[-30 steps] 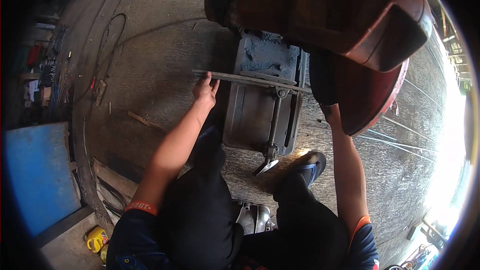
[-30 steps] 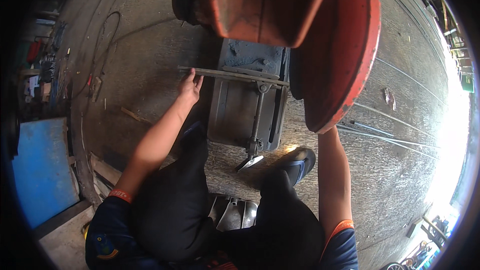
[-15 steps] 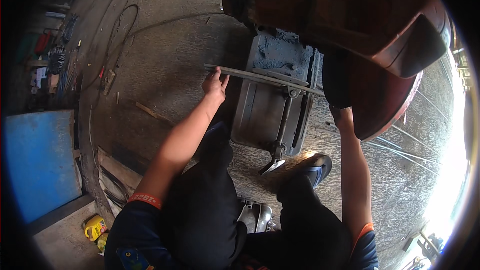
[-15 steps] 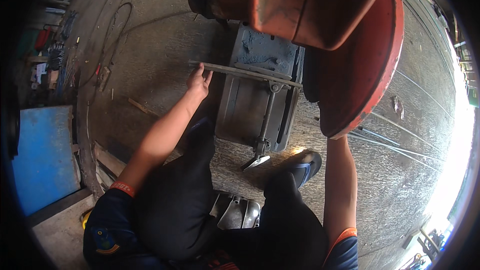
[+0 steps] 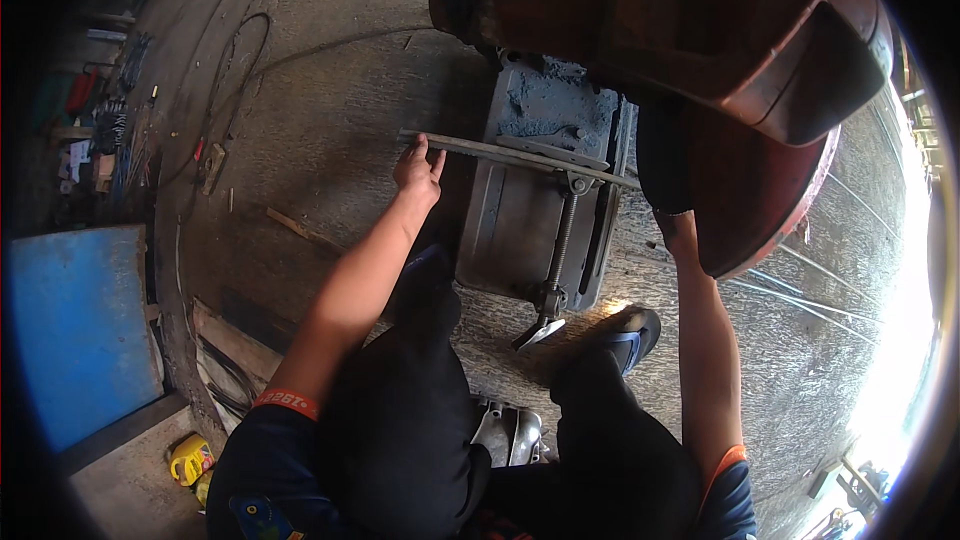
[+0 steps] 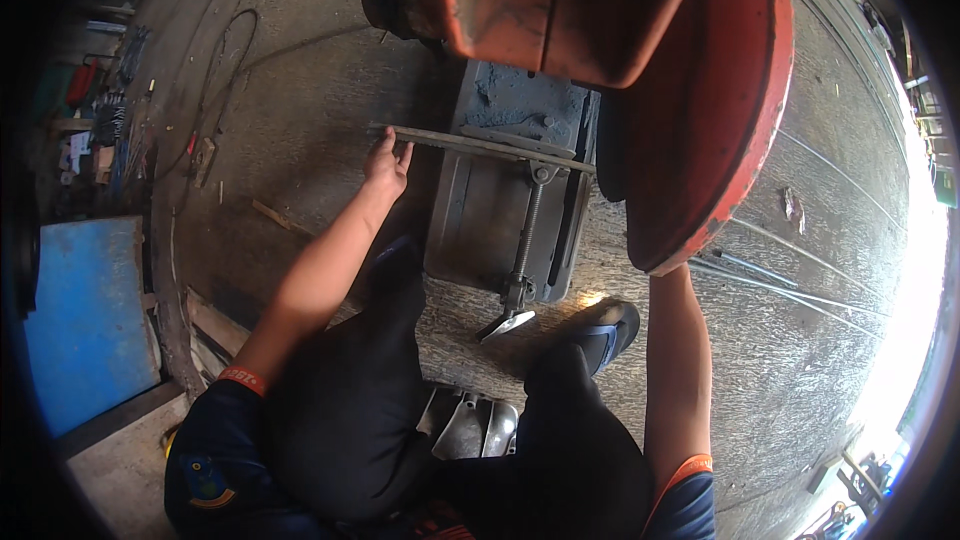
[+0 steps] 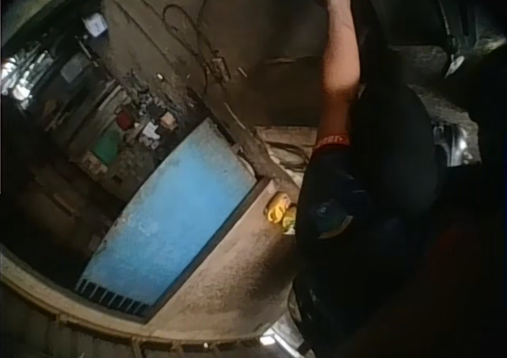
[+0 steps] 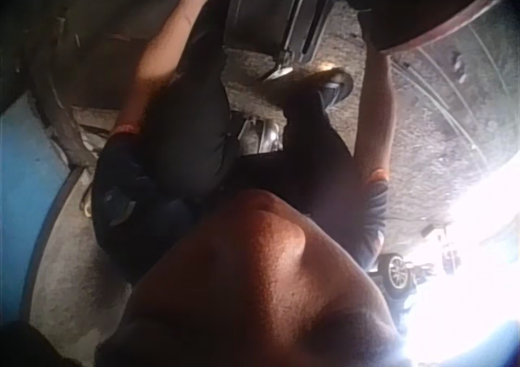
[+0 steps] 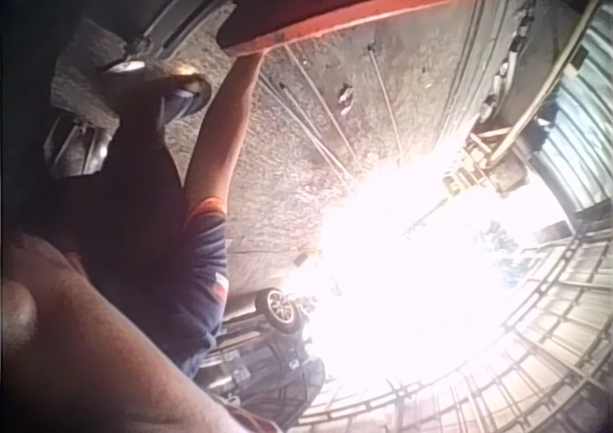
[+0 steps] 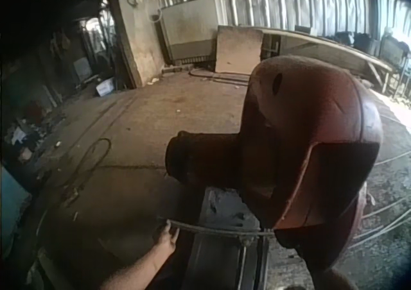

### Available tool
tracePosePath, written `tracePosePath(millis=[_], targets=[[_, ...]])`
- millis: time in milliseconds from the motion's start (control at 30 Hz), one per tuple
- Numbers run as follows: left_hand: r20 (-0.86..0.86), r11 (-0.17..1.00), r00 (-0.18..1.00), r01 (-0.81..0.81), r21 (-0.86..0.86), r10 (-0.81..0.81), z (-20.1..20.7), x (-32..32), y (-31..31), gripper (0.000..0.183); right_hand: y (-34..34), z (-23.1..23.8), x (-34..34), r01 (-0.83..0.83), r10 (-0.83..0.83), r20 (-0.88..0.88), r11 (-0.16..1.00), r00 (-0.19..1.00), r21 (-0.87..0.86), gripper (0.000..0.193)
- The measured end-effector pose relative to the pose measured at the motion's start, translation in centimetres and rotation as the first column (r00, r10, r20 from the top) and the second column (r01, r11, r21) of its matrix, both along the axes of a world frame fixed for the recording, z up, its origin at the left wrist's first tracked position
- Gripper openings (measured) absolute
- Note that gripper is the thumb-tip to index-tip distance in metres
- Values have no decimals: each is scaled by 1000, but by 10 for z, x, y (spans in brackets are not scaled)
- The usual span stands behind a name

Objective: Cutting a metal rod using a chop saw.

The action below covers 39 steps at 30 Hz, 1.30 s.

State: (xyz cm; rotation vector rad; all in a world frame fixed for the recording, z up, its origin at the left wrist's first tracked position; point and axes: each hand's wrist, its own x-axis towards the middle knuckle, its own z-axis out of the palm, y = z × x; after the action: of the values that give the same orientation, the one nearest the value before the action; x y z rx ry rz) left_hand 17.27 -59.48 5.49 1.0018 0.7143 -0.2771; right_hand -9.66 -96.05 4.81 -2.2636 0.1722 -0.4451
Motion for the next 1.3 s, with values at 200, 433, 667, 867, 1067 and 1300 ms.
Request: tracePosePath(millis=[200, 433, 667, 867, 1067, 1300], targets=[[22, 998, 998, 61, 25, -62, -6, 4, 5, 26, 0, -7, 3, -24, 16, 95, 997, 995, 77, 38], [27, 995, 995, 100, 23, -100, -5, 6, 9, 24, -6, -28, 12, 24, -59, -290, 992, 955, -125, 40], [53, 997, 996, 77, -7, -76, -8, 8, 10, 20, -13, -38, 17, 17, -196, -592, 956, 782, -293, 43], [38, 996, 998, 54, 73, -57, -4, 5, 5, 18, -13, -36, 20, -44, -264, -736, 928, 624, -370, 47], [26, 995, 999, 27, 99, -29, -4, 7, -1, 21, -22, -28, 18, -80, -299, -730, 897, 615, -435, 43], [15, 998, 999, 34, 52, -35, -2, 2, -2, 21, -25, -43, 17, -121, -373, -715, 835, 592, -536, 34]])
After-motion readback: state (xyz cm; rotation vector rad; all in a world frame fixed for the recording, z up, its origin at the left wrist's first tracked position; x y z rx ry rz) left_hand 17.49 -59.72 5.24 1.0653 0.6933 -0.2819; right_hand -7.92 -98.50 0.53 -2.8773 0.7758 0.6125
